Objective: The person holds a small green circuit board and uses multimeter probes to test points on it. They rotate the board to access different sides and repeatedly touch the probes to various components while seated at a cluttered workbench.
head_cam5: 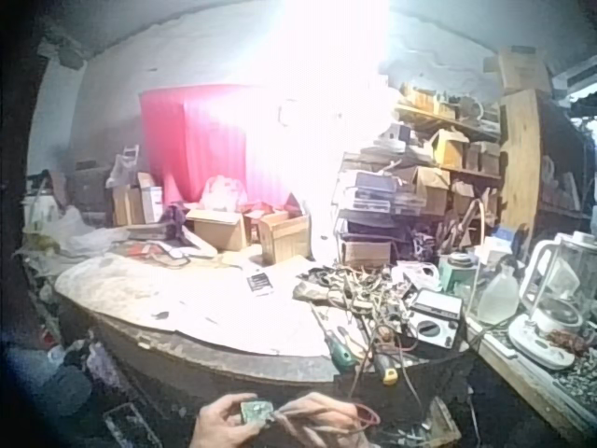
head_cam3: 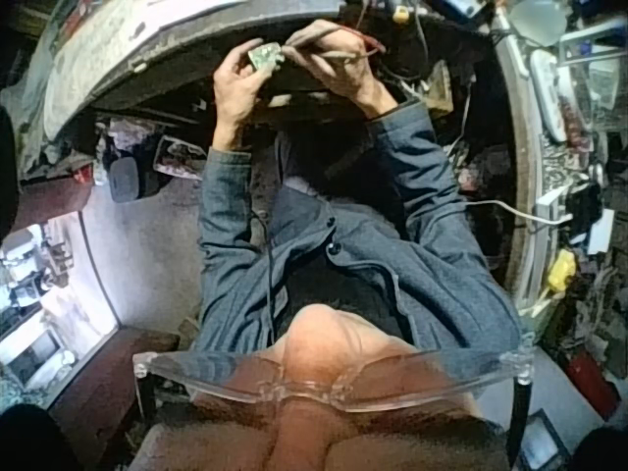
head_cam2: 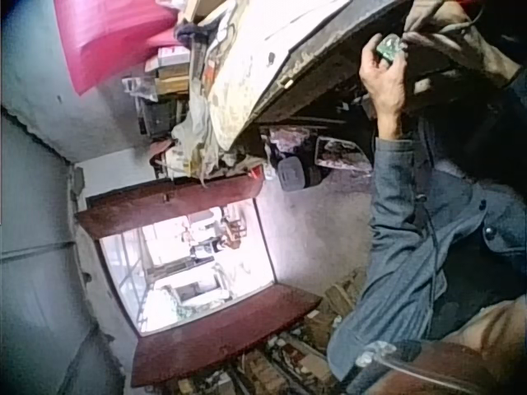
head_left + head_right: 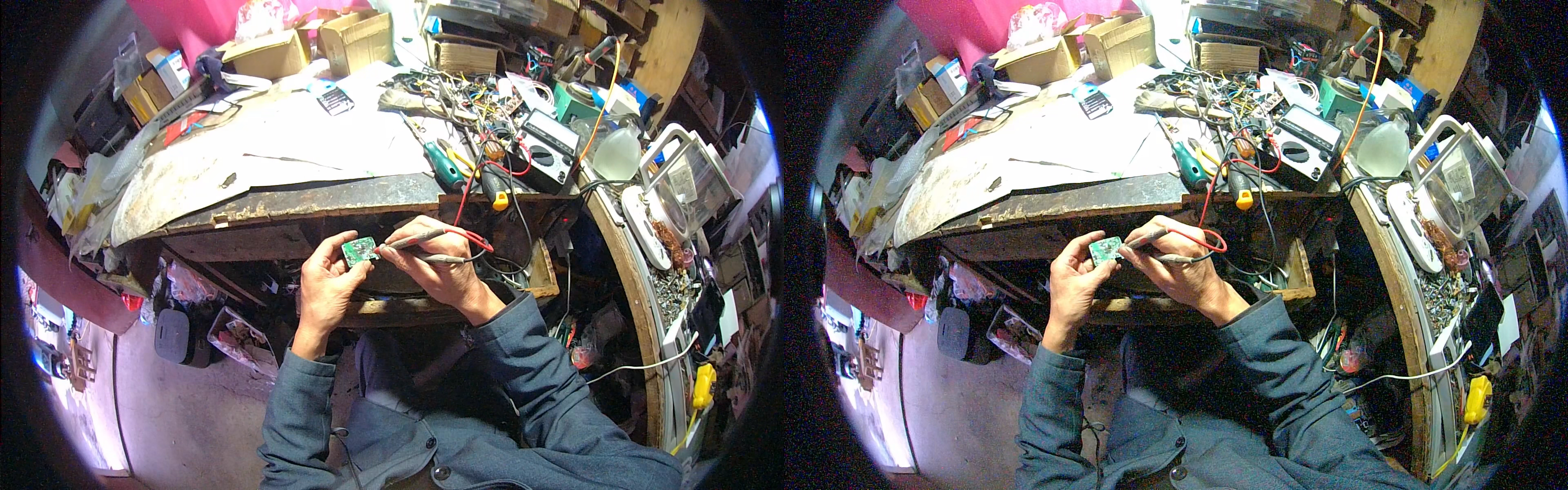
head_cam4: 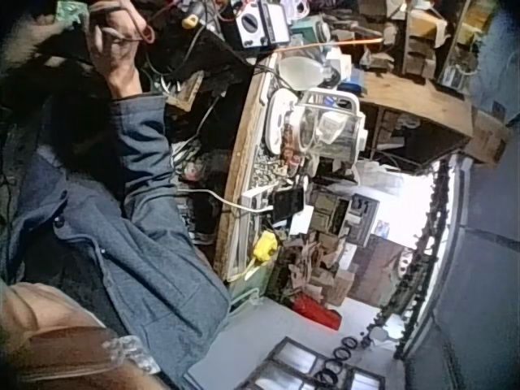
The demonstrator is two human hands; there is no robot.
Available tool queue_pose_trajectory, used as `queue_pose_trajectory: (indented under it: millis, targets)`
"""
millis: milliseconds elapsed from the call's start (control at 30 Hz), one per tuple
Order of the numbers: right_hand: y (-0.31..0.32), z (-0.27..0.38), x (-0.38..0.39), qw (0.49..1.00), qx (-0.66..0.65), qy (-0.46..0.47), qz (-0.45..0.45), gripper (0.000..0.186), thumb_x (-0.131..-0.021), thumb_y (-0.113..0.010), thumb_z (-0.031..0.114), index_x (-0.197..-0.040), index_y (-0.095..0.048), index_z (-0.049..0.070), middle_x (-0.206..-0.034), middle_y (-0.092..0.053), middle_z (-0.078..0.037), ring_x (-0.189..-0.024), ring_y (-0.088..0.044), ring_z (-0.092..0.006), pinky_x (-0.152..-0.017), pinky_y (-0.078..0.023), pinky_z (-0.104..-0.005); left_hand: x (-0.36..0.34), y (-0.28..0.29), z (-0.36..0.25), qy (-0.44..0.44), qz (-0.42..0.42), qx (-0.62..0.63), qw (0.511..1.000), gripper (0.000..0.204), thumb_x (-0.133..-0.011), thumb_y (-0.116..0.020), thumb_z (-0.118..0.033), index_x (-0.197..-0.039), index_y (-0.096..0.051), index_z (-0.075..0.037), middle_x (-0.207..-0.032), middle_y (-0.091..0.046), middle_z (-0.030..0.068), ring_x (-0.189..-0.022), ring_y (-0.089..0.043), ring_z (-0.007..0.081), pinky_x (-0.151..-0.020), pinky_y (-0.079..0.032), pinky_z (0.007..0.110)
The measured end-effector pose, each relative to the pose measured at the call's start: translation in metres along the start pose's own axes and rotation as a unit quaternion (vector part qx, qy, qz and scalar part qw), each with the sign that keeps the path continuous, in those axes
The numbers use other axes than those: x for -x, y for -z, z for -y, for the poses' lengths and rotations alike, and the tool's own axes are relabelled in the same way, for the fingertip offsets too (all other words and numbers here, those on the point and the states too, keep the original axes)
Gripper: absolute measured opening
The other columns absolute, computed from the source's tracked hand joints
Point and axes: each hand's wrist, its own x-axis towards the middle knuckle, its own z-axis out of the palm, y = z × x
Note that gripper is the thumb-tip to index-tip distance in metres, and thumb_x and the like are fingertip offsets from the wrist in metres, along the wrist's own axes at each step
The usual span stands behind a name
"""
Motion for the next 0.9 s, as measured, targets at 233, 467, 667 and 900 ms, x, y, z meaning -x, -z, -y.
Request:
queue_pose_trajectory:
  millis: [233, 467, 667, 900]
  targets:
    - [-0.0023, 0.0011, 0.0001, 1.0, -0.015, -0.012, -0.018, 0.012, -0.085, -0.079, 0.004, -0.092, -0.07, 0.002, -0.084, -0.071, -0.011, -0.073, -0.069, -0.024, -0.064, -0.054, -0.0342, -0.0007, -0.002, -0.0008, 0.011, -0.003, 0.021, 1.0, 0.048, -0.09, -0.068, 0.01, -0.135, -0.052, 0.007, -0.117, -0.068, 0.0145, -0.102, -0.069, 0.0177, -0.089, -0.058, 0.029]
    - [-0.0023, -0.0012, 0.0028, 0.999, -0.033, -0.035, -0.015, 0.009, -0.086, -0.078, 0.006, -0.09, -0.071, 0.002, -0.082, -0.069, -0.011, -0.07, -0.066, -0.0252, -0.063, -0.052, -0.0349, 0.0015, -0.0017, -0.0021, 0.003, -0.009, 0.013, 1.0, 0.049, -0.089, -0.068, 0.012, -0.135, -0.053, 0.007, -0.118, -0.068, 0.0142, -0.103, -0.068, 0.0174, -0.09, -0.058, 0.029]
    - [0.0008, -0.0017, 0.0043, 0.999, -0.027, -0.043, -0.008, 0.01, -0.087, -0.077, 0.009, -0.091, -0.07, 0.003, -0.084, -0.069, -0.01, -0.072, -0.066, -0.0255, -0.063, -0.051, -0.0352, -0.0002, -0.0035, -0.0019, 0.0, -0.005, 0.005, 1.0, 0.049, -0.088, -0.068, 0.013, -0.134, -0.053, 0.008, -0.117, -0.068, 0.0141, -0.103, -0.068, 0.0178, -0.091, -0.058, 0.029]
    - [-0.0002, -0.001, 0.002, 0.999, -0.026, -0.034, -0.016, 0.011, -0.086, -0.079, 0.005, -0.092, -0.069, 0.002, -0.083, -0.069, -0.011, -0.07, -0.066, -0.024, -0.061, -0.051, -0.034, 0.0006, -0.0007, -0.001, -0.002, -0.007, 0.008, 1.0, 0.047, -0.089, -0.069, 0.01, -0.134, -0.053, 0.008, -0.116, -0.068, 0.0137, -0.099, -0.069, 0.0163, -0.088, -0.058, 0.028]
